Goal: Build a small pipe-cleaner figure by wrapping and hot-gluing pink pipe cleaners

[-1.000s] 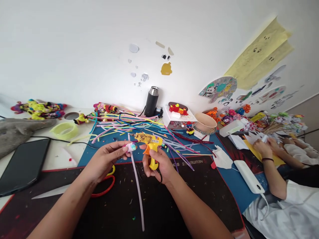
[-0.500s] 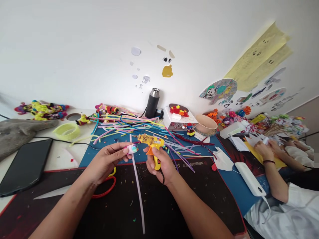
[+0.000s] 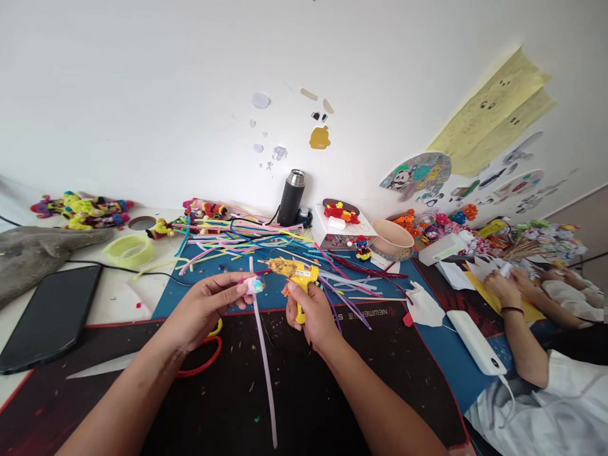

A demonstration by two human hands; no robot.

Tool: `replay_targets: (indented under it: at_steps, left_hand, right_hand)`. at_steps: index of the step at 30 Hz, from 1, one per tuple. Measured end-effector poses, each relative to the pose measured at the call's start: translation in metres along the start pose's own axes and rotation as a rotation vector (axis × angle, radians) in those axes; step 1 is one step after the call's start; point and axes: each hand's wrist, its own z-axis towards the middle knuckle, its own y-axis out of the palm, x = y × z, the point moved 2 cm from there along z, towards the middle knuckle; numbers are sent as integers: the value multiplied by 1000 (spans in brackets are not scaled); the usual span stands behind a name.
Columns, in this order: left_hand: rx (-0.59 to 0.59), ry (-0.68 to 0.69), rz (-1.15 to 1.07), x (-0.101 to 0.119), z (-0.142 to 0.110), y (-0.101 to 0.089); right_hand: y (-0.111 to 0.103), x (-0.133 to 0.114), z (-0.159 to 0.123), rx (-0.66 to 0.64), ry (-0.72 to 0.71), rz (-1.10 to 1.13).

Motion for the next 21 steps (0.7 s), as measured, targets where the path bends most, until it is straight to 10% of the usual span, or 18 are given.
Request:
replay_targets:
  at_steps: [21]
  left_hand:
    - [8, -50, 5, -1, -2, 3]
  right_hand:
    - [2, -10, -1, 110, 14, -267]
